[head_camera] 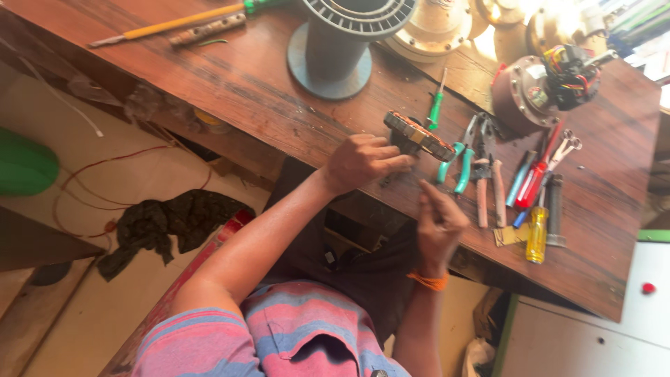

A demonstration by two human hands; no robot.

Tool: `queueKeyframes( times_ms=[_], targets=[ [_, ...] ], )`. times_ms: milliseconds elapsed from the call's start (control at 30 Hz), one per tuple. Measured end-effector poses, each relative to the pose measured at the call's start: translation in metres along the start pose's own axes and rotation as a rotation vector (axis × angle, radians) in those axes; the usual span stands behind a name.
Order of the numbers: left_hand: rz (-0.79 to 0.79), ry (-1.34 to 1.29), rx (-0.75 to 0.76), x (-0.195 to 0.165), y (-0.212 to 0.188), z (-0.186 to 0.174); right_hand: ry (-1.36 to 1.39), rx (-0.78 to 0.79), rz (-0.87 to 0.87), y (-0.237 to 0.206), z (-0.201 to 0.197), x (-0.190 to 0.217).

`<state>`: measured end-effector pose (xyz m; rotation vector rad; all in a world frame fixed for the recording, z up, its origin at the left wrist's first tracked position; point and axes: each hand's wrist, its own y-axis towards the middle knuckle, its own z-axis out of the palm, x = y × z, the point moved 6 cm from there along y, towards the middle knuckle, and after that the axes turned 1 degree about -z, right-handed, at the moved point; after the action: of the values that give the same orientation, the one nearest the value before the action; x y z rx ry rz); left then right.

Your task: The person sits at a workbench and works on an electric motor armature, holding the rotor with one hand while fitting and pressing copper wire windings into its slots with the other. They rotate the armature to reach different sections and continue seating the windings around it.

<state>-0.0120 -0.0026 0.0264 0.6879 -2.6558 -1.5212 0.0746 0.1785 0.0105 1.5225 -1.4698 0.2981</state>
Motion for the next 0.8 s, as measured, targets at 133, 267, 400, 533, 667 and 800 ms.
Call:
queueKeyframes(
  times_ms=[133, 267, 400, 533, 667, 800],
  targets=[
    [0.010, 0.017, 0.024, -0.001, 0.003, 0.003, -0.125, 0.064, 0.151, 0.015, -0.021, 0.007],
    [-0.017, 0.018, 0.040, -0.001, 0.006, 0.008, -0.095, 0.219, 0.065, 0.039, -0.029, 0.032],
    [-0.379, -0.312, -0.167, 0.005, -0.001, 0.009, -0.321, 0.321, -0.197, 0.074, -0.038, 0.057],
    [-0.731, -0.719, -0.263, -0.005, -0.016, 0.027, -0.110, 0.367, -0.036, 0.091, -0.034, 0.059],
    [-1.007, -0.832, -0.267, -0.005, -0.019, 0.042, -0.154, 0.338, -0.129, 0.115, -0.015, 0.073],
    [-1.058, -0.800, -0.318, 0.000, -0.015, 0.044, -0.164, 0.248, -0.008, 0.130, -0.005, 0.071]
  ],
)
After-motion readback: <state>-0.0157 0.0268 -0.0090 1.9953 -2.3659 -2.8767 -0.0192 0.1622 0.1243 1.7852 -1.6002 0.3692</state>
